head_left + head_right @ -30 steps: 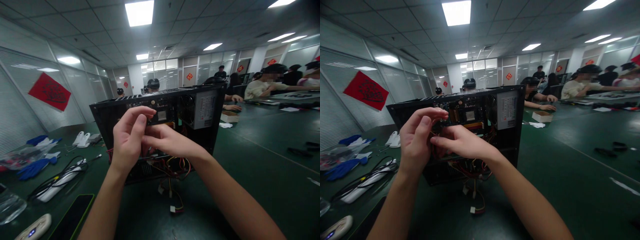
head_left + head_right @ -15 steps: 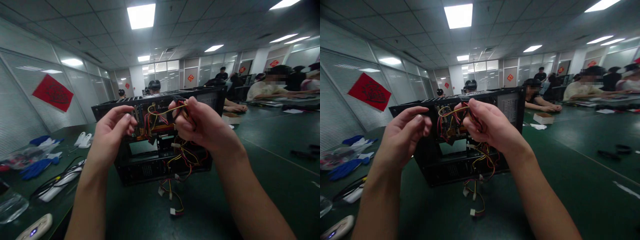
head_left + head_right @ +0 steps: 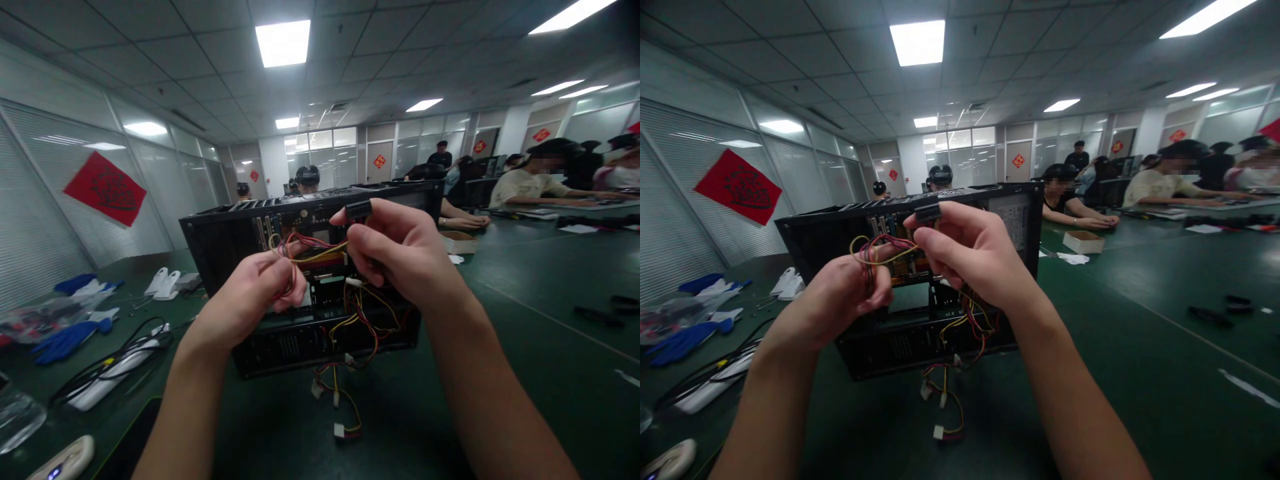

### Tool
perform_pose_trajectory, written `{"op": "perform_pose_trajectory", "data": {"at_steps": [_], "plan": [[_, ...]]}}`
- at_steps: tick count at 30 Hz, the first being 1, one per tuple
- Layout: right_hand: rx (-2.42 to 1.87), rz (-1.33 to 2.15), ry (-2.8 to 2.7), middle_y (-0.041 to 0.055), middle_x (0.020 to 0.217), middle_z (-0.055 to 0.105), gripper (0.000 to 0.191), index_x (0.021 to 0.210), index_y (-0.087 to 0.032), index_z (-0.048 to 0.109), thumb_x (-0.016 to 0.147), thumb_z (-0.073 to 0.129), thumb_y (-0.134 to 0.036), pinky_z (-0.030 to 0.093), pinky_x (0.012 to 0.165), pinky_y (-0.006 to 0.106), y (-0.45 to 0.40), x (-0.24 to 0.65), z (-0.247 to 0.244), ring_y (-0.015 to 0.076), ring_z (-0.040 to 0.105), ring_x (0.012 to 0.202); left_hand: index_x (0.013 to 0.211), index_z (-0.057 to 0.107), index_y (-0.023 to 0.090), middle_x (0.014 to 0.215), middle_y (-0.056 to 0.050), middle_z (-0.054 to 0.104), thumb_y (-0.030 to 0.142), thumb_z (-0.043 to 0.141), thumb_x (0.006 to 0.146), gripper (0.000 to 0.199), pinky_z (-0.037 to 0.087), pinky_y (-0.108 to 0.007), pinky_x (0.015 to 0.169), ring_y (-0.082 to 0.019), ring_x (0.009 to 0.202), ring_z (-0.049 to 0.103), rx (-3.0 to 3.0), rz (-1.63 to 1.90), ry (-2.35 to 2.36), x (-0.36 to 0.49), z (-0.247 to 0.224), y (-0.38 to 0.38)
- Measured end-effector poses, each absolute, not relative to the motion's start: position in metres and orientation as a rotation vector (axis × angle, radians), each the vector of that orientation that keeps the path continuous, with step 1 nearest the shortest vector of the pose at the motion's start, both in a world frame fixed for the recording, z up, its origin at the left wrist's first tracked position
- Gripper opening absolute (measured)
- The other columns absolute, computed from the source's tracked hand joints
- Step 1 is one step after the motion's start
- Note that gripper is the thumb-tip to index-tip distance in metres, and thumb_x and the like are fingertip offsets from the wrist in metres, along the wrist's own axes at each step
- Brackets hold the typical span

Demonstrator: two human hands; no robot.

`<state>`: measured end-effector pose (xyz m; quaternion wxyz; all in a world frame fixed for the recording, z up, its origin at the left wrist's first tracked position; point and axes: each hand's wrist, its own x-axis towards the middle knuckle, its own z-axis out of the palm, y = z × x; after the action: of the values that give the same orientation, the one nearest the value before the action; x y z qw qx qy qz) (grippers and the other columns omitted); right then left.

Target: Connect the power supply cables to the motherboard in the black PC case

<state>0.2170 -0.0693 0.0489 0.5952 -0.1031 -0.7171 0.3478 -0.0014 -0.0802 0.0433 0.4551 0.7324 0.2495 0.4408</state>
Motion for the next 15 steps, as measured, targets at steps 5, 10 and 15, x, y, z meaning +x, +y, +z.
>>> {"op": "perform_pose_trajectory", "data": {"at_steps": [5,10,15], "plan": [[-0.227,0.648,-1.854,-0.0006,0.067,0.062,0.015,0.096,-0.018,0.075,0.087,0.073,-0.03,0.034,0.039,0.02,-0.07,0.225,0.049,0.0061,0.045,0.046,0.123,0.068,0.015,0.062,0.005,0.037,0.043,0.068,0.089,0.044,0.02,-0.021,0.048,-0.007,0.053,0.028,1.872,1.131,0.864,-0.021,0.046,-0.079],[-0.203,0.607,-1.681,-0.0023,0.061,0.057,0.017,0.102,-0.021,0.076,0.089,0.071,-0.032,0.028,0.035,0.021,-0.067,0.243,0.046,0.0058,0.039,0.042,0.095,0.076,0.014,0.057,0.005,0.038,0.045,0.072,0.084,0.033,0.016,-0.02,0.045,-0.006,0.051,0.024,1.904,1.14,0.982,-0.046,0.049,-0.07],[-0.211,0.509,-1.694,-0.0016,0.065,0.063,0.012,0.099,-0.022,0.078,0.089,0.072,-0.021,0.038,0.04,0.019,-0.064,0.25,0.046,0.0071,0.051,0.048,0.083,0.078,0.015,0.05,0.005,0.032,0.041,0.076,0.08,0.026,0.014,-0.02,0.043,-0.007,0.048,0.022,1.893,1.238,0.953,-0.067,0.051,-0.067]]}}
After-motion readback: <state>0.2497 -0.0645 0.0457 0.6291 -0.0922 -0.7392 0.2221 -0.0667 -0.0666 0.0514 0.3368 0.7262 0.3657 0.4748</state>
